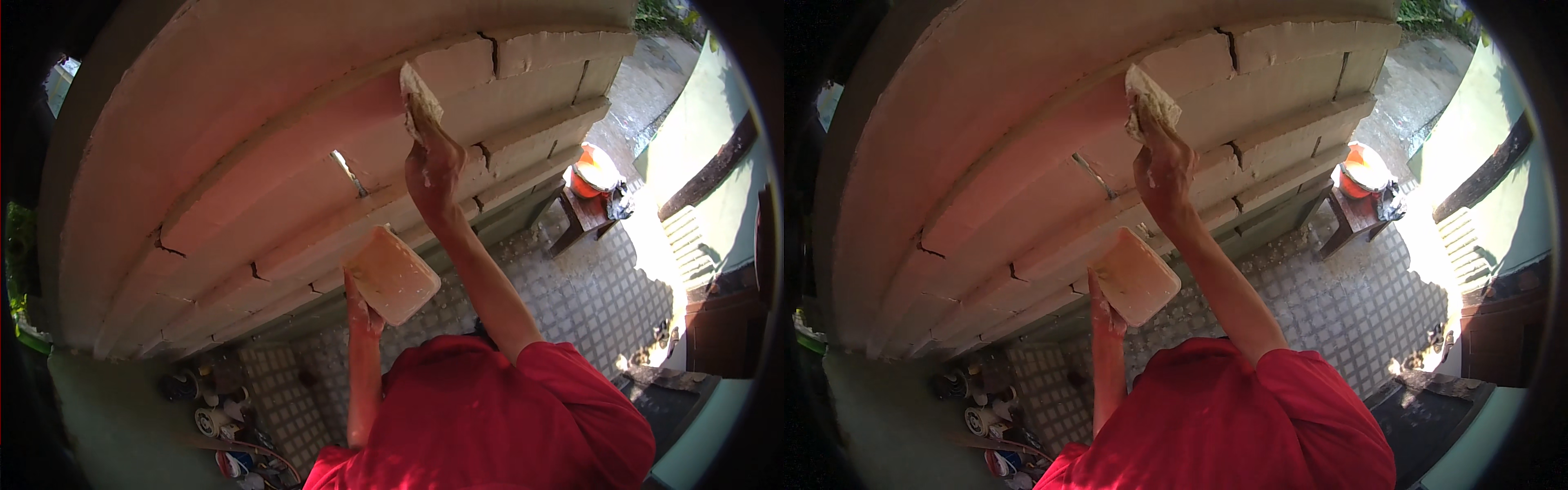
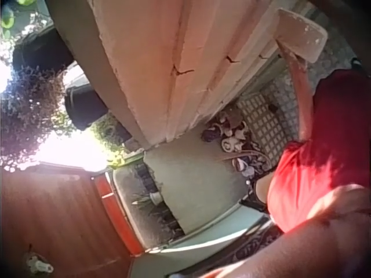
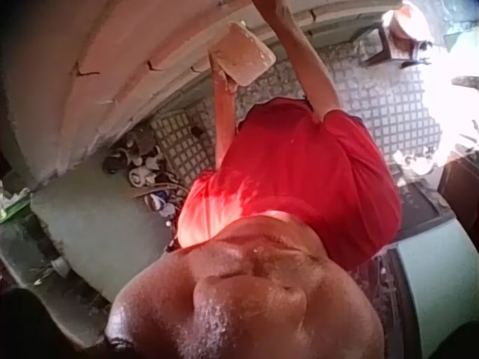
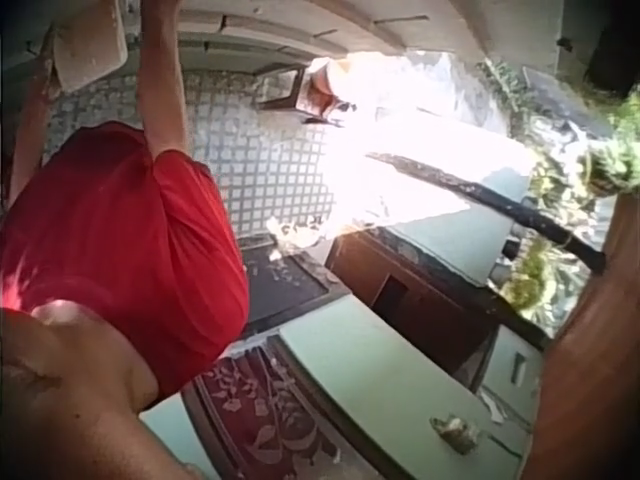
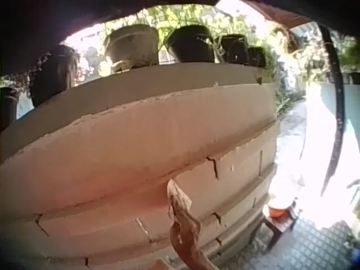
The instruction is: Apply plaster or joint compound to cracks in a wall using a putty knife.
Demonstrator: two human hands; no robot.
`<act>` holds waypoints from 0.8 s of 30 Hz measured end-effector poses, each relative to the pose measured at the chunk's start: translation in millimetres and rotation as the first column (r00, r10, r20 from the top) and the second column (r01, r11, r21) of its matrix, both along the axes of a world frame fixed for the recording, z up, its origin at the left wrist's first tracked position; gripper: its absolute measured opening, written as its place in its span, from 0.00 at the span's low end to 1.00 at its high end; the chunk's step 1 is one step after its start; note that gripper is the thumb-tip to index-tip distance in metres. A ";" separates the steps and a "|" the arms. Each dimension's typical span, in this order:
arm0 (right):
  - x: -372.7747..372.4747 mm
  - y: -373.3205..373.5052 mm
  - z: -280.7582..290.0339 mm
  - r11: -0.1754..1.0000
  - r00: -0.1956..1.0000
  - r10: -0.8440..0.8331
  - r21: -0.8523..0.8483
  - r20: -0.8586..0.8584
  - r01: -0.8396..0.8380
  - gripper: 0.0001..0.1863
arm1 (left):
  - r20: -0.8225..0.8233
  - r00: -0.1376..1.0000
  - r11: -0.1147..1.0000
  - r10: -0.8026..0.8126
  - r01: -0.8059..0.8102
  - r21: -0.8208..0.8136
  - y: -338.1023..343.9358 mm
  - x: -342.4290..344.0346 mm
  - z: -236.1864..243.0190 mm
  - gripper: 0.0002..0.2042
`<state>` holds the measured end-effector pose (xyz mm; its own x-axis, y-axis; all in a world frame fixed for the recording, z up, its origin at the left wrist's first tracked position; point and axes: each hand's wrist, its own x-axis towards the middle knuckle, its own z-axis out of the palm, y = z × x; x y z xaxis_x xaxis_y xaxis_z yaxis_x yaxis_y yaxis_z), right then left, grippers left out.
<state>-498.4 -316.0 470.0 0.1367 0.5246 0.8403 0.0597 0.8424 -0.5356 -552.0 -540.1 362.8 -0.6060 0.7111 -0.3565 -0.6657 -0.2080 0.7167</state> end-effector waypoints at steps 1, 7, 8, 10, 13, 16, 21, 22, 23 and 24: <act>-3.3 -17.8 -0.4 1.000 1.000 0.003 -0.003 0.001 -0.003 0.29 | 0.000 1.000 1.000 -0.008 0.008 0.008 -1.4 -1.0 -0.2 0.36; 23.1 3.1 23.2 0.999 0.998 0.000 -0.037 -0.058 -0.002 0.26 | 0.012 1.000 1.000 -0.005 0.005 0.024 1.3 -2.2 6.0 0.36; 35.2 15.6 34.1 0.988 0.998 -0.051 -0.146 -0.033 0.046 0.25 | 0.022 1.000 0.999 -0.010 0.009 0.051 0.4 -2.9 3.9 0.36; 44.3 34.9 38.2 0.963 0.995 -0.095 -0.253 0.002 0.093 0.25 | 0.017 1.000 0.999 -0.006 0.005 0.036 -0.1 0.1 4.4 0.35; 29.3 29.8 29.9 0.968 0.982 -0.133 -0.195 0.137 0.158 0.25 | -0.003 1.000 1.000 -0.001 0.001 0.019 -3.1 3.7 7.0 0.34; -1.9 -7.4 12.5 0.999 0.997 -0.045 0.024 0.058 0.044 0.28 | 0.025 1.000 0.999 -0.013 0.012 0.033 1.3 4.4 5.7 0.35; -12.0 -54.0 5.5 0.963 0.958 0.266 0.010 0.107 -0.269 0.31 | 0.044 0.998 0.997 -0.044 0.041 0.060 2.4 -0.1 2.4 0.35; -10.0 -57.0 2.5 0.939 0.935 0.337 0.032 0.108 -0.342 0.31 | 0.037 0.998 0.995 -0.060 0.056 0.085 2.9 -2.8 1.4 0.35; -0.2 -65.2 10.0 0.925 0.915 0.378 -0.087 0.138 -0.369 0.28 | 0.035 0.997 0.993 -0.065 0.061 0.105 -0.1 -3.2 0.4 0.36; 9.6 -68.4 13.4 0.928 0.915 0.361 -0.166 0.179 -0.333 0.24 | 0.050 0.996 0.993 -0.075 0.071 0.090 0.0 -6.4 -0.2 0.36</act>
<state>-488.9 -384.3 483.5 -0.2397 0.6139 0.7521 -0.1052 0.7537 -0.6487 -558.4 -540.2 362.5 -0.5330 0.7830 -0.3207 -0.7182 -0.2184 0.6607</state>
